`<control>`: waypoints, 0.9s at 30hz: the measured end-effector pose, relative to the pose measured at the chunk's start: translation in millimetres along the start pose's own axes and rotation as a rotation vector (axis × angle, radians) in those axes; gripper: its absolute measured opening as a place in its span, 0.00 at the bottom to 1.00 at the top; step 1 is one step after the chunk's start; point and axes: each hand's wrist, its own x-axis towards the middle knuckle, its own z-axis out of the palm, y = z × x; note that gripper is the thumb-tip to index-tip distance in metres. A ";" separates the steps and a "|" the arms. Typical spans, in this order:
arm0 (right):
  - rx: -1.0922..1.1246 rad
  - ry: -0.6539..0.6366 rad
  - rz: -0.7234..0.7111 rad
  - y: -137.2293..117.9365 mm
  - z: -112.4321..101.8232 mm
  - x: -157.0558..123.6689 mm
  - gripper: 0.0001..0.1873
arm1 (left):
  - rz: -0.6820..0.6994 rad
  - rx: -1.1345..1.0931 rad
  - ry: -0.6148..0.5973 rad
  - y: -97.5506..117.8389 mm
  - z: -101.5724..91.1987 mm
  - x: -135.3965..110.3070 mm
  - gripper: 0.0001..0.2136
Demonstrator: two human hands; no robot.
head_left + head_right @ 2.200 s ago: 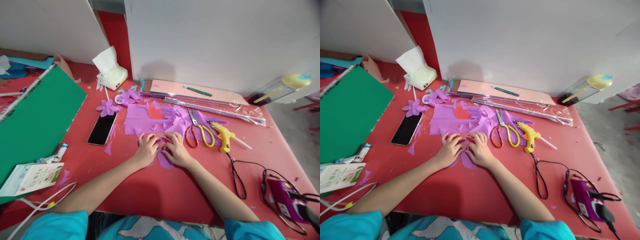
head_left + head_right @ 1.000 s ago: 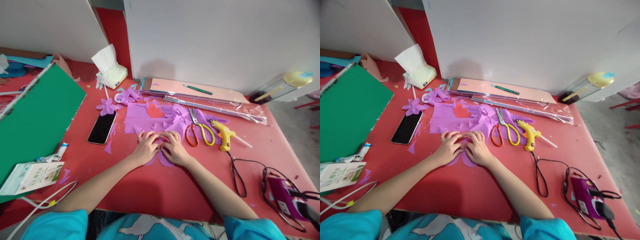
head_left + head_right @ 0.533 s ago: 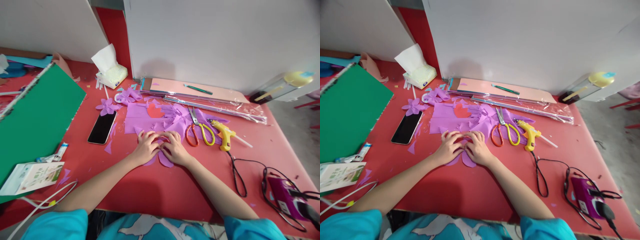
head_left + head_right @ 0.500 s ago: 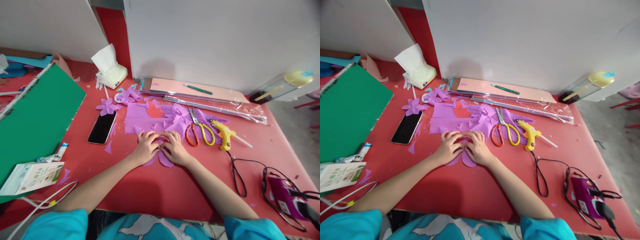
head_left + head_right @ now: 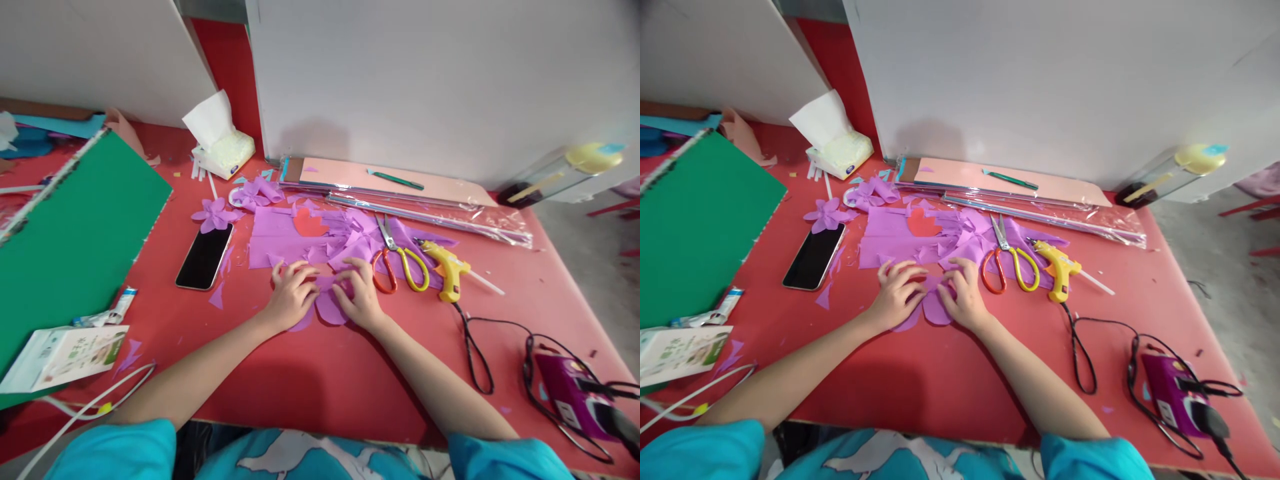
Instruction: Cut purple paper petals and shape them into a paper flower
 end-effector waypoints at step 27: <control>0.302 -0.166 0.214 9.9 -8.0 7.8 0.09 | -0.185 -0.123 0.069 2.2 -3.3 3.8 0.05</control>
